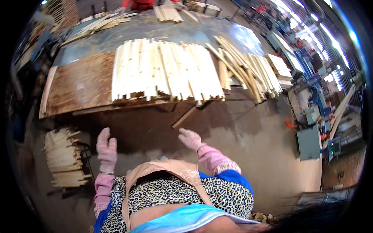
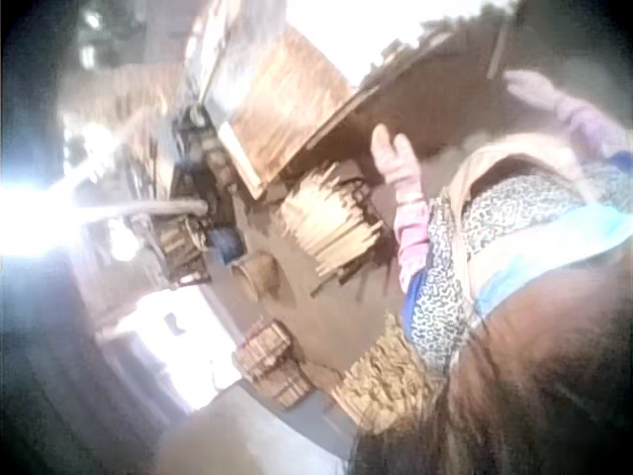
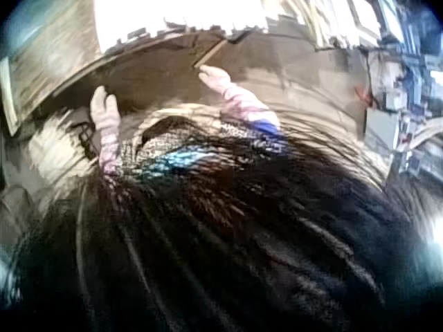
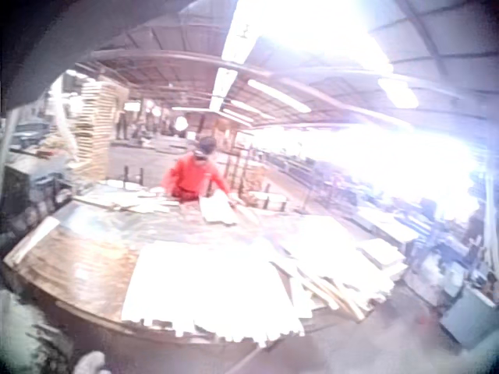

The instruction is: The person repeatedly picks up thin wooden strips from a pile on a workbench and arranges them into neat vertical stacks. They handle the strips one at a time or in small groups, aligning them side by side and occasionally adjusting the stacks to keep them even. The process continues throughout the clip, with the person consistently building up organized piles of the wooden pieces.

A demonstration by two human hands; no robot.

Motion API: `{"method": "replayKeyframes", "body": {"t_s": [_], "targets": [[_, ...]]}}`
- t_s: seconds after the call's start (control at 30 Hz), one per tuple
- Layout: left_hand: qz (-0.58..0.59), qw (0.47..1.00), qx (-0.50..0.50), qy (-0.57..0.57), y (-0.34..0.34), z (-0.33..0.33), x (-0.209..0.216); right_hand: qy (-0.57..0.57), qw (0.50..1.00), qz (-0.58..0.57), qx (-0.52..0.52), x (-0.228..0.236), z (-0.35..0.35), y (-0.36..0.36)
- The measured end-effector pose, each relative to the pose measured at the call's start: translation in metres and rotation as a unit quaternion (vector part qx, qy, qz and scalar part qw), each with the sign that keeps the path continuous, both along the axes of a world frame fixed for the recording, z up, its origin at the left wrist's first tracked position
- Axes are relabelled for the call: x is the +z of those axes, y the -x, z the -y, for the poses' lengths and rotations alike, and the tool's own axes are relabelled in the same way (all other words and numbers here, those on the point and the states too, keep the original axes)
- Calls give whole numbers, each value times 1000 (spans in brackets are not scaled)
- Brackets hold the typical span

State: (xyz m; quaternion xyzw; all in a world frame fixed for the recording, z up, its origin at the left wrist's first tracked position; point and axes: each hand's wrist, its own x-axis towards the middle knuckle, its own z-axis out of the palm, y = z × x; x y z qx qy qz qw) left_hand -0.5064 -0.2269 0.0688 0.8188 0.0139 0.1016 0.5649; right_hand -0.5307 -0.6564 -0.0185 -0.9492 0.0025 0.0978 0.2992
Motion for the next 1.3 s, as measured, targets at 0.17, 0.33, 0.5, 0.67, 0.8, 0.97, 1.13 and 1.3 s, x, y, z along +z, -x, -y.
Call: {"method": "replayKeyframes", "body": {"t_s": [0.17, 0.33, 0.5, 0.67, 0.8, 0.97, 1.13, 1.3], "targets": [[-106, 963, -220, 113, -45, 178, -21, -96, 982, -138, -87, -21, 40, 53], [-17, 935, -330, -125, -85, 270, -17, -123, 976, -100, -151, -7, 85, 19], [-90, 935, -340, 54, -148, 365, -52, -92, 987, -30, -131, 11, 166, -38], [-17, 936, -351, 32, -201, 475, -43, -61, 975, -9, -212, 1, 284, -71], [-24, 918, -388, 77, -227, 561, -23, -63, 942, -10, -329, 18, 392, -96], [-34, 910, -412, 37, -259, 669, -18, 228, 892, 100, -379, 6, 550, -112], [-61, 960, -260, -82, -318, 788, -92, 319, 864, -75, -383, -14, 664, -122], [-195, 935, -125, -268, -404, 852, -137, 129, 912, -94, -377, -1, 692, -70]]}}
